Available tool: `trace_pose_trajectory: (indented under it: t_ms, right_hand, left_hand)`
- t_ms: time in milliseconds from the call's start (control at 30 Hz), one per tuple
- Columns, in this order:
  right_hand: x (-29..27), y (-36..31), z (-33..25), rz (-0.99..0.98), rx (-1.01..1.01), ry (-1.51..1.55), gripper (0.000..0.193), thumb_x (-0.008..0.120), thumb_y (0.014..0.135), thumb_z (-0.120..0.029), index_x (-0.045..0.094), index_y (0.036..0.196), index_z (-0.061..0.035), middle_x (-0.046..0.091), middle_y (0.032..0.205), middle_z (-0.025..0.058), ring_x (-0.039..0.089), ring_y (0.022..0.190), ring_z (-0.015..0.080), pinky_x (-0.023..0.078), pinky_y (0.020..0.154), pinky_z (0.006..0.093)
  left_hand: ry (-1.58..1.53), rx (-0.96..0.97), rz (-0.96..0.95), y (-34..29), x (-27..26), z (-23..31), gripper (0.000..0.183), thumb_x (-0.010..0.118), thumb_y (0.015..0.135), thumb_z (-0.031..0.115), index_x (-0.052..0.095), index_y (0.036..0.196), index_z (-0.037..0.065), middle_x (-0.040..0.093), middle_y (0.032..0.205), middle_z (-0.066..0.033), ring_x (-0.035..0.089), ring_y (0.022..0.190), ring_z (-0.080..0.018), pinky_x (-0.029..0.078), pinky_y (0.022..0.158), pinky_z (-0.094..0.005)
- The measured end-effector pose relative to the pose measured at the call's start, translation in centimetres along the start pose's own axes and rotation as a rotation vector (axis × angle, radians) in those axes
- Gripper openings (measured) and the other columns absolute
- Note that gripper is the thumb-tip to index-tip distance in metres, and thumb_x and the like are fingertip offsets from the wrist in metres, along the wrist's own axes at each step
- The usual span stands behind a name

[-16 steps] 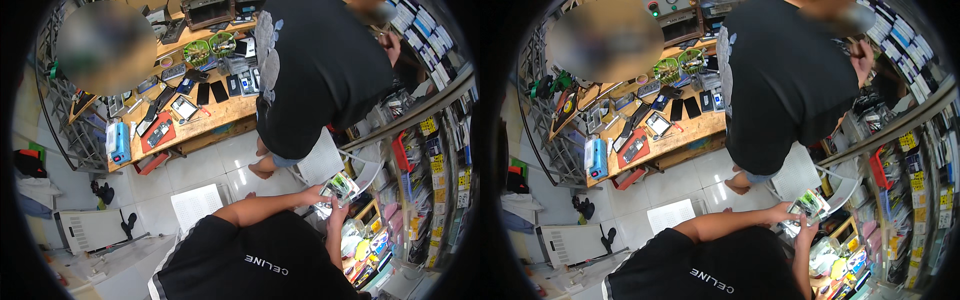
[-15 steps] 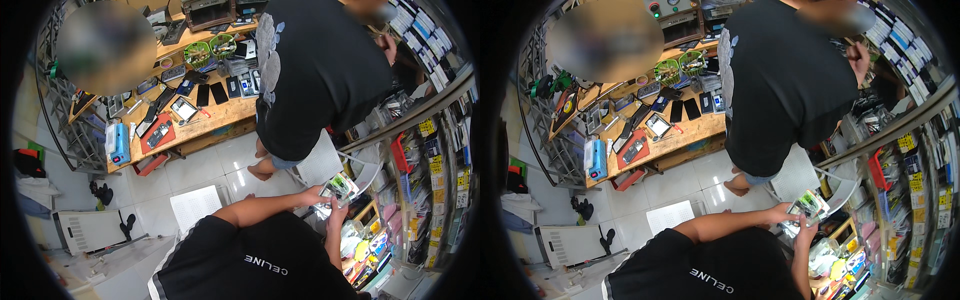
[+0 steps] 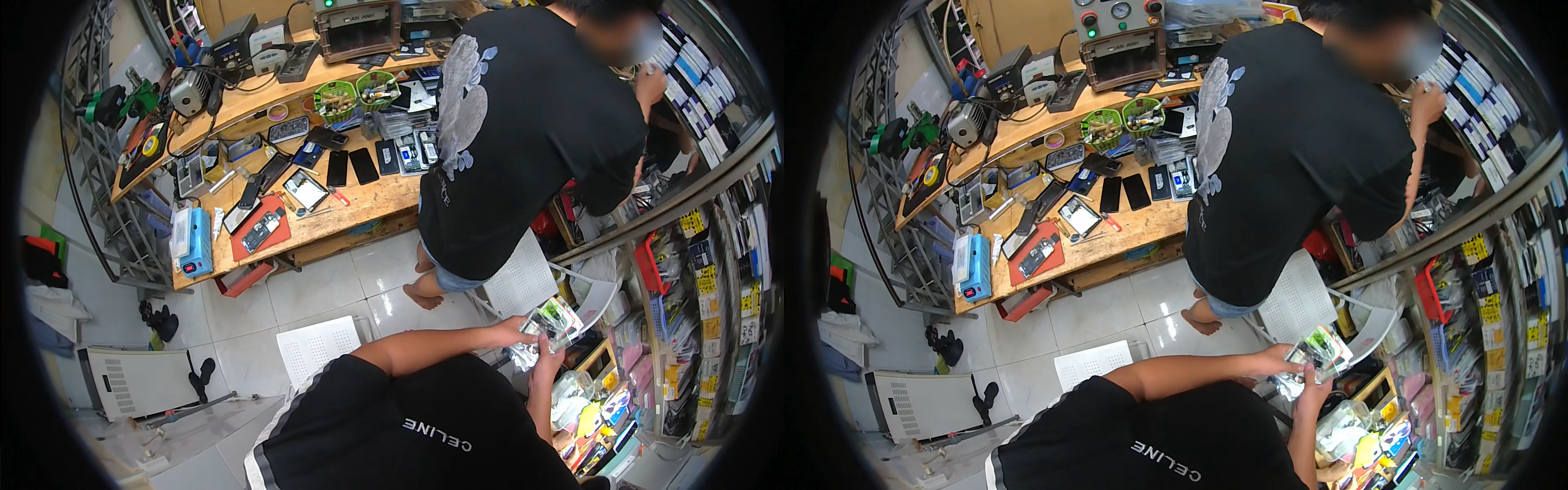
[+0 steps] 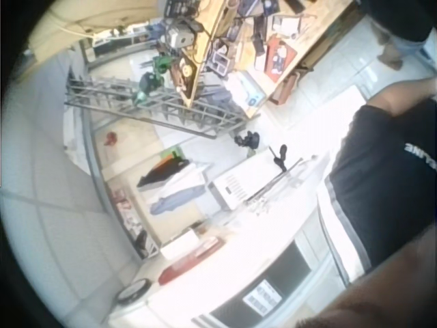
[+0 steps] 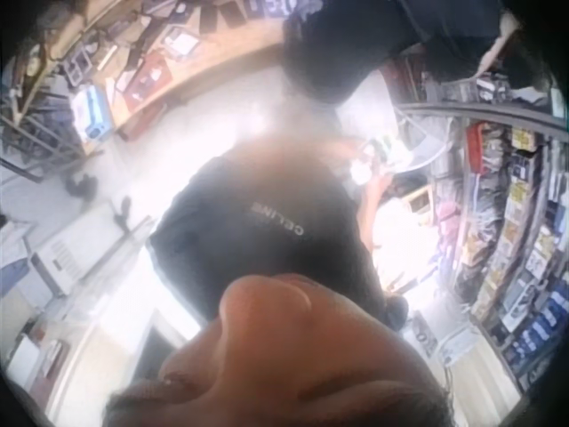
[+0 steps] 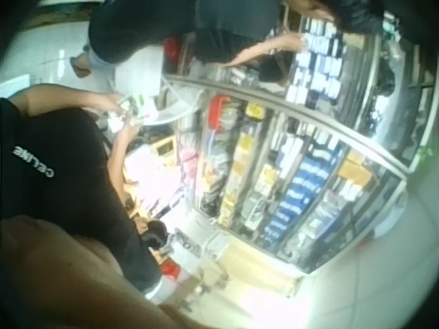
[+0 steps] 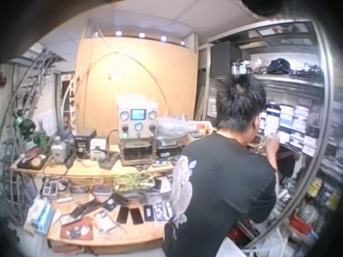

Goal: The person retrieves a small electronic component from a shelf and returns to a workbench. They then use a screwdriver to remove screws from a disassembled mobile phone and install the component into the device.

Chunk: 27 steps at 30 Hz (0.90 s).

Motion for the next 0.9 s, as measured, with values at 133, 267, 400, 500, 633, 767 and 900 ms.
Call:
trace_pose_trajectory:
  t_ms: [133,267,400,500,633,767,900]
  right_hand:
    - [0.4,0.0,-0.2,-0.027,-0.019,-0.008,0.051,0.068,0.095,-0.004,0.047,0.142,0.0013,0.062,0.129,0.0122,0.061,0.114,0.0211,0.048,0.1,0.0345]
    - [0.4,0.0,-0.1,-0.033,-0.019,0.001,0.053,0.068,0.096,-0.003,0.046,0.144,0.001,0.062,0.13,0.0123,0.062,0.115,0.0211,0.048,0.101,0.0346]
    - [0.3,-0.1,0.2,-0.023,-0.018,0.021,0.052,0.068,0.095,-0.002,0.047,0.143,0.0001,0.063,0.128,0.0115,0.062,0.112,0.0204,0.048,0.099,0.0336]
    - [0.3,-0.2,0.3,-0.006,-0.025,0.024,0.052,0.068,0.095,-0.001,0.047,0.143,-0.0004,0.063,0.128,0.0112,0.062,0.111,0.0199,0.049,0.098,0.0333]
    - [0.4,-0.4,0.2,-0.004,-0.024,0.02,0.053,0.066,0.095,-0.001,0.046,0.145,-0.0005,0.062,0.129,0.0119,0.061,0.111,0.0199,0.049,0.098,0.0336]
    - [0.6,-0.6,0.1,-0.024,-0.011,-0.007,0.051,0.067,0.096,-0.003,0.046,0.143,0.0023,0.061,0.132,0.013,0.061,0.116,0.0227,0.047,0.102,0.0357]
    - [0.6,-0.4,0.4,-0.034,-0.003,-0.008,0.05,0.066,0.096,-0.003,0.046,0.142,0.0019,0.062,0.131,0.0132,0.062,0.116,0.0229,0.048,0.101,0.0361]
  left_hand:
    - [-0.03,0.023,0.01,-0.5,0.1,0.8,0.043,0.072,0.095,0.013,0.06,0.133,0.0,0.07,0.121,-0.0085,0.064,0.109,-0.0158,0.05,0.098,-0.0331]
    - [-0.01,0.042,-0.005,-0.7,0.2,1.4,0.042,0.073,0.095,0.016,0.06,0.132,-0.001,0.07,0.122,-0.0093,0.064,0.108,-0.0145,0.052,0.096,-0.0318]
    - [0.001,0.021,0.001,-0.7,0.1,1.0,0.042,0.073,0.095,0.016,0.06,0.131,-0.001,0.07,0.121,-0.0091,0.064,0.108,-0.0146,0.052,0.096,-0.0322]
    - [-0.001,0.013,0.007,-0.7,-0.1,0.7,0.042,0.073,0.095,0.015,0.061,0.131,0.0,0.07,0.12,-0.0088,0.064,0.107,-0.0151,0.051,0.096,-0.0323]
    - [0.027,-0.018,-0.003,-0.8,-0.1,0.2,0.042,0.073,0.094,0.013,0.061,0.133,0.002,0.071,0.119,-0.008,0.065,0.106,-0.016,0.051,0.096,-0.0323]
    - [0.001,-0.016,-0.002,-0.6,-0.2,-0.1,0.042,0.073,0.094,0.013,0.061,0.133,0.002,0.071,0.119,-0.0078,0.065,0.106,-0.016,0.051,0.095,-0.0321]
    - [-0.032,0.006,-0.019,-0.3,-0.2,-0.7,0.042,0.073,0.094,0.014,0.061,0.133,0.002,0.071,0.119,-0.0081,0.065,0.107,-0.0162,0.051,0.095,-0.0322]
Point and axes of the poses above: each hand's wrist, its own y-axis towards the middle knuckle, its own x-axis out of the palm, z = x × y, the point moved 10 cm from there along y, towards the middle knuckle
